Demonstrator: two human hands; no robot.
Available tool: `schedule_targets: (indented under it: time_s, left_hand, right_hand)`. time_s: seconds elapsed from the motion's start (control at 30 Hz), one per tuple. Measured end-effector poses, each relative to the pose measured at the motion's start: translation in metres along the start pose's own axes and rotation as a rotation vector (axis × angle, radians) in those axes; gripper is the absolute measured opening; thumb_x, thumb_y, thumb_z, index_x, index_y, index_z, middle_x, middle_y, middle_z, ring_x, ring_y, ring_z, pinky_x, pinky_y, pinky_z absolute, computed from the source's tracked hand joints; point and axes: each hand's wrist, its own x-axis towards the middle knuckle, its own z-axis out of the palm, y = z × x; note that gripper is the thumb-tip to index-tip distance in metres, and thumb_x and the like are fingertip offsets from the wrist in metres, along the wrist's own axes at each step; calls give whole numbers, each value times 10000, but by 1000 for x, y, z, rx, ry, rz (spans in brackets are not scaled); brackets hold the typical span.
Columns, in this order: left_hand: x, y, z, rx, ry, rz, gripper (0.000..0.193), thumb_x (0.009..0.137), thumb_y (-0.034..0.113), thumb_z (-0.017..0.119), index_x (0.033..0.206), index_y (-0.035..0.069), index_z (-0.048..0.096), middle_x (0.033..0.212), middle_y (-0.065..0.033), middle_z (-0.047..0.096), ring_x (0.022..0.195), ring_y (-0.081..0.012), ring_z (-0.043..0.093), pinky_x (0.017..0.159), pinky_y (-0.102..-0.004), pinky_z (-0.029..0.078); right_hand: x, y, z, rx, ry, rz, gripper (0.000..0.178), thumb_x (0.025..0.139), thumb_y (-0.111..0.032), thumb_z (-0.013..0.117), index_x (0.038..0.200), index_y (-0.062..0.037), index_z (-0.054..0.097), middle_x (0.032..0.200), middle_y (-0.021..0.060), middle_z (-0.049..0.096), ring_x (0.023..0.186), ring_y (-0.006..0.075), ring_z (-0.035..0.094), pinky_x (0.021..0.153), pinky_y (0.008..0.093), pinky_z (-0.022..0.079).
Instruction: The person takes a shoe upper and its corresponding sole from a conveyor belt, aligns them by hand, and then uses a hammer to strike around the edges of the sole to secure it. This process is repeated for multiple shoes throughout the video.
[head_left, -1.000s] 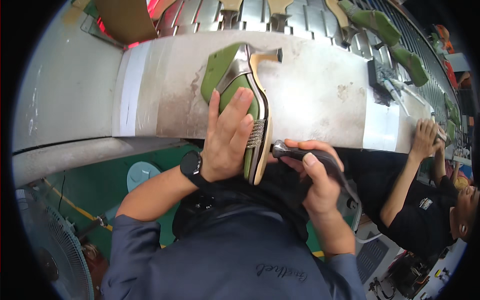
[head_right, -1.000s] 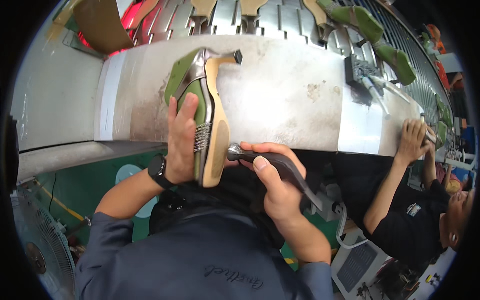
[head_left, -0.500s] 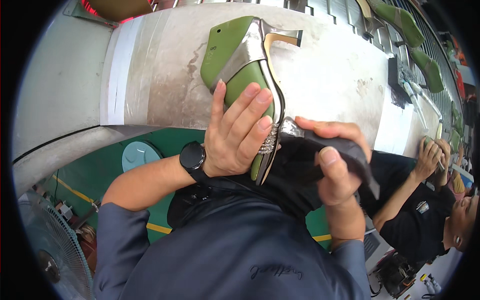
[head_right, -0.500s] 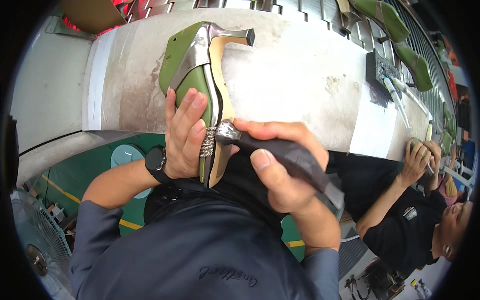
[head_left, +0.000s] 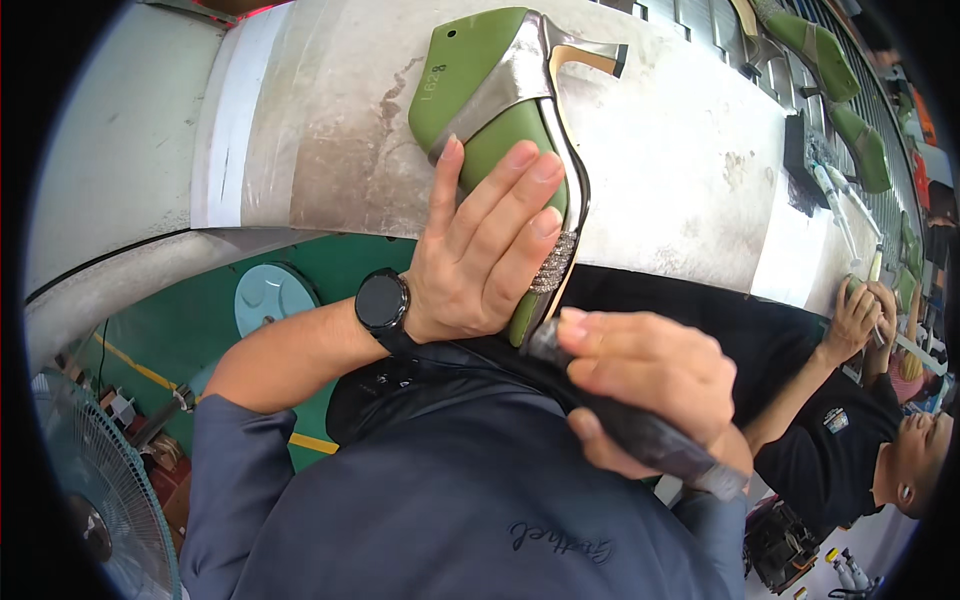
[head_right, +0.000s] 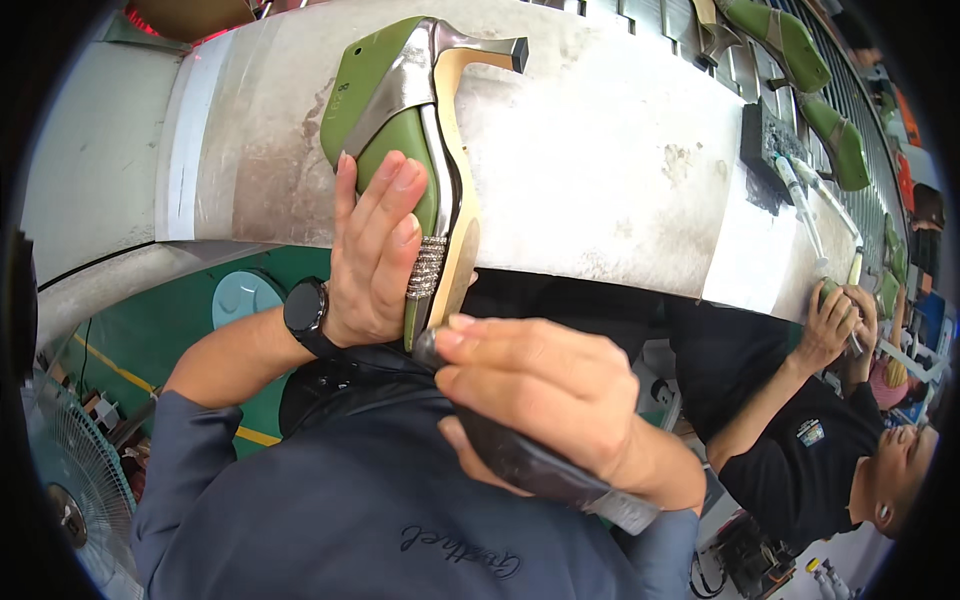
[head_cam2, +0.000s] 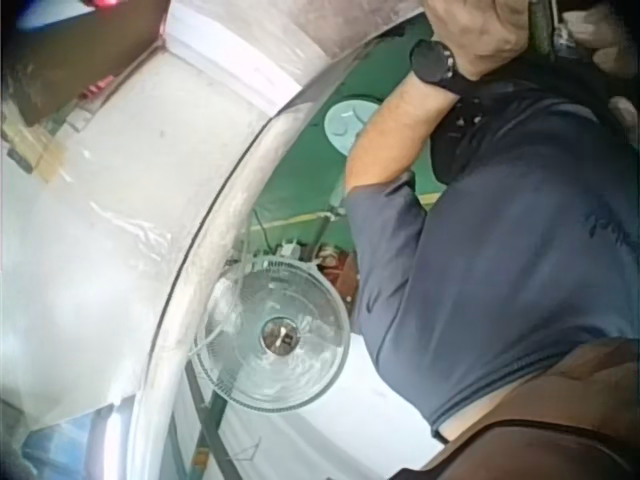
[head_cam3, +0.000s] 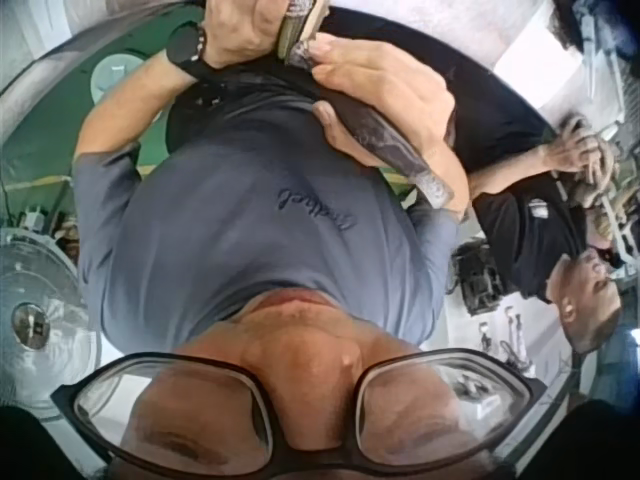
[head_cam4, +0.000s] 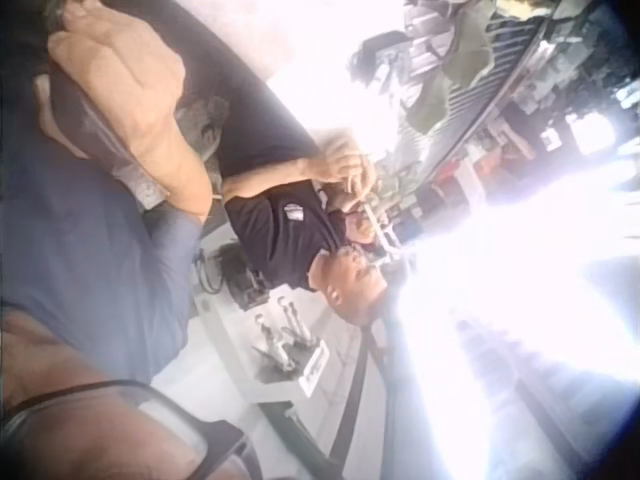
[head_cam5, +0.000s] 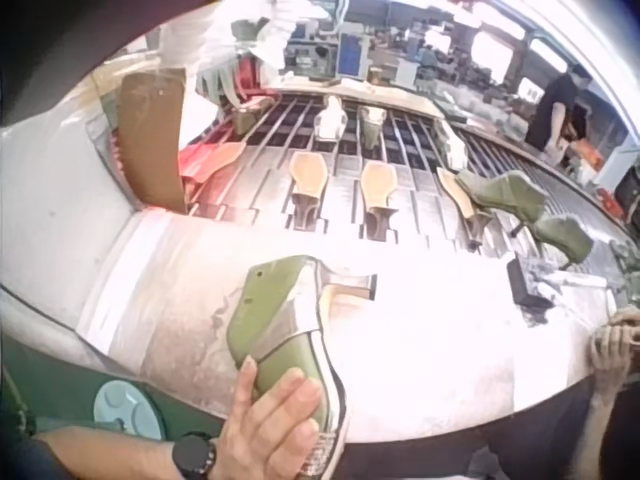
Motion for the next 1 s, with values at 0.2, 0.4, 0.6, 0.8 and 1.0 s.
schedule_targets:
  time_s: [0.2,0.4,0.6,0.8,1.0]
  left_hand:
    - [1,4,3,-17,16,-18,404,1041,102,552,1419,22,434,1472,-262,556,1369,-419,559,1187,-727,247]
    - [-4,2,6,-6,29,-11,421,1056,141,545,1447,46,419,1461,-241,565,1358,-402,572,1167,-752,262]
    - [-11,1,7,10,20,-31,458,1071,198,536,1492,83,398,1491,-163,554,1387,-335,557,1169,-751,277]
    - [-14,-1,7,-20,23,-22,472,1068,236,540,1503,117,401,1503,-120,550,1399,-306,547,1183,-753,253]
    - [-17,-1,20,-20,90,-18,441,1056,264,565,1465,159,437,1486,-77,565,1407,-280,539,1201,-753,210]
  right_hand:
    - [-7,8,-2,168,122,139,316,778,18,800,1062,90,682,1068,276,742,1054,393,753,936,434,609]
    - [13,29,-19,317,205,256,314,808,28,773,1098,70,663,1086,270,739,1103,375,739,977,449,592]
    - [44,32,-38,68,19,121,296,784,-26,800,1044,68,696,1003,233,755,989,387,766,882,444,629]
    - [50,40,-50,178,-67,224,313,820,-43,793,1091,65,678,1052,257,750,1042,390,751,929,447,613]
    - [87,50,-53,534,94,669,285,898,-73,705,1115,99,634,1091,282,743,1052,304,733,992,415,568]
